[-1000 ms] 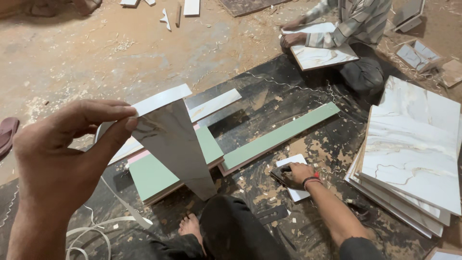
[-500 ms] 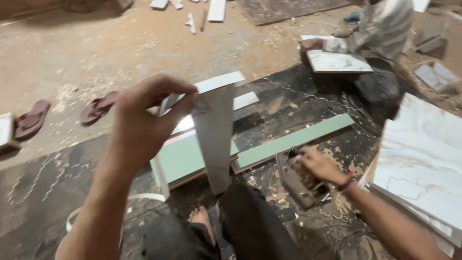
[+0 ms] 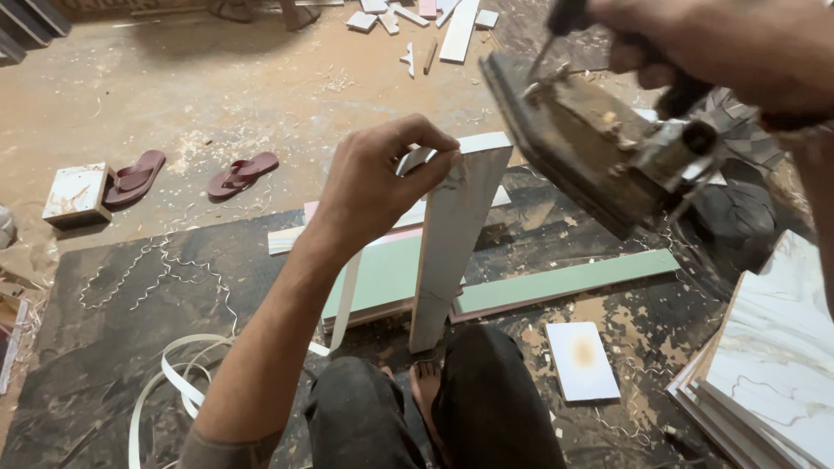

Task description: The person sits on the workshop floor and uses a hot iron to melt white edge banding tape onto the edges of boards, pressing the tape down by hand, aligning it along the board edge, and stacking finished boards aside.

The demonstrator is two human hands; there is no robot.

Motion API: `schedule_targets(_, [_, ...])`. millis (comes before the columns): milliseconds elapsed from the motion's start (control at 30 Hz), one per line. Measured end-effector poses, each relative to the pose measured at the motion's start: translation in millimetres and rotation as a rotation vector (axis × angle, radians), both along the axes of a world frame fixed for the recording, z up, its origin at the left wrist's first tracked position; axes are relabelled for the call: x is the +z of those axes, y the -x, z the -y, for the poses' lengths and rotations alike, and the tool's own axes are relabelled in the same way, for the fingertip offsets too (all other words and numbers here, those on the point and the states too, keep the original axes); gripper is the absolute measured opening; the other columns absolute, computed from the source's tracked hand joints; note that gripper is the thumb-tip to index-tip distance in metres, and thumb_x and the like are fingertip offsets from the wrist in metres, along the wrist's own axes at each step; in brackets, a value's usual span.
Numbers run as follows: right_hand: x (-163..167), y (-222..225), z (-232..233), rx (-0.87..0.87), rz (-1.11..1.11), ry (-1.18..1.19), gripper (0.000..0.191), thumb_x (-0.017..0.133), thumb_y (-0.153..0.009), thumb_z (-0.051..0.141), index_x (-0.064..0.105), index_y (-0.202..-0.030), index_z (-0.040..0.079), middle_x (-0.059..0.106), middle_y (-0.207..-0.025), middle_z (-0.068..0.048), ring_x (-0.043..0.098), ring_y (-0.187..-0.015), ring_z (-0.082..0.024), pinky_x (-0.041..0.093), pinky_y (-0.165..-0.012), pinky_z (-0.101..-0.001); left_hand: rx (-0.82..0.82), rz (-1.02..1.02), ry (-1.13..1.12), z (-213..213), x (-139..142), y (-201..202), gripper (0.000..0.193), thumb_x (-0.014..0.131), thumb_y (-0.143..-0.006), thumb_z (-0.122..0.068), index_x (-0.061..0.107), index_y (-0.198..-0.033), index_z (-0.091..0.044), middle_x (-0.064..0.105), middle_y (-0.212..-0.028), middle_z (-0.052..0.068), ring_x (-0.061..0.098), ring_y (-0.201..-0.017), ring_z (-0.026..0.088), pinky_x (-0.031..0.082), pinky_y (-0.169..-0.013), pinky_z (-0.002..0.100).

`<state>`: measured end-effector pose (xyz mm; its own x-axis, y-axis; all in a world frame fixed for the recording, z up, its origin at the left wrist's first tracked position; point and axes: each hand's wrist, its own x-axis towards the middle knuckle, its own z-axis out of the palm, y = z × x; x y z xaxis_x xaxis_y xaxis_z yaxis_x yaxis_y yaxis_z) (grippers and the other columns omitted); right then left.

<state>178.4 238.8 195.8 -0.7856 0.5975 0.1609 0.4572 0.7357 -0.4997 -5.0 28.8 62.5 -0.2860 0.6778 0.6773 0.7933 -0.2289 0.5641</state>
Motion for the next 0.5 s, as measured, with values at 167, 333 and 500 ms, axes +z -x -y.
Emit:
schedule_targets(167, [-1.2, 29.2, -2.3, 0.174, 0.116, -0.249, 0.036, 0.047, -0.114, 0.03, 0.064, -0.105, -0.001, 0.056, -0.064, -0.008, 0.052, -0.049, -0.018, 0.045, -0.046, -0.0328, 0.008, -0.032, -0.048, -2.2, -3.8, 6.0, 0.012, 0.077, -0.095, -0.018, 0.073, -0.101, -0.009, 0.078, -0.089, 0.003, 0.076, -0.077, 0.015, 0.057, -0.066, 0.032])
schedule_targets(333, [4.3, 39.9, 1.0, 0.29, 0.049, -0.399, 0.035, 0.052, -0.113, 0.032, 0.068, -0.11, 0.0, 0.062, -0.07, -0.013, 0.06, -0.056, -0.02, 0.051, -0.048, -0.0338, 0.0, -0.036, -0.074, -13.4, -11.6, 5.7, 0.013, 0.078, -0.094, -0.02, 0.073, -0.1, -0.009, 0.078, -0.09, 0.004, 0.077, -0.081, 0.018, 0.059, -0.069, 0.034])
schedule_targets(500, [6.6, 45.9, 13.3, 0.193, 0.05, -0.403, 0.039, 0.054, -0.111, 0.039, 0.068, -0.116, 0.003, 0.069, -0.08, -0.011, 0.071, -0.066, -0.022, 0.059, -0.052, -0.037, 0.029, -0.084, -0.098, -15.7, -27.9, 6.1, 0.042, 0.083, -0.093, -0.021, 0.056, -0.124, -0.016, 0.079, -0.096, 0.005, 0.078, -0.084, 0.018, 0.062, -0.07, 0.033])
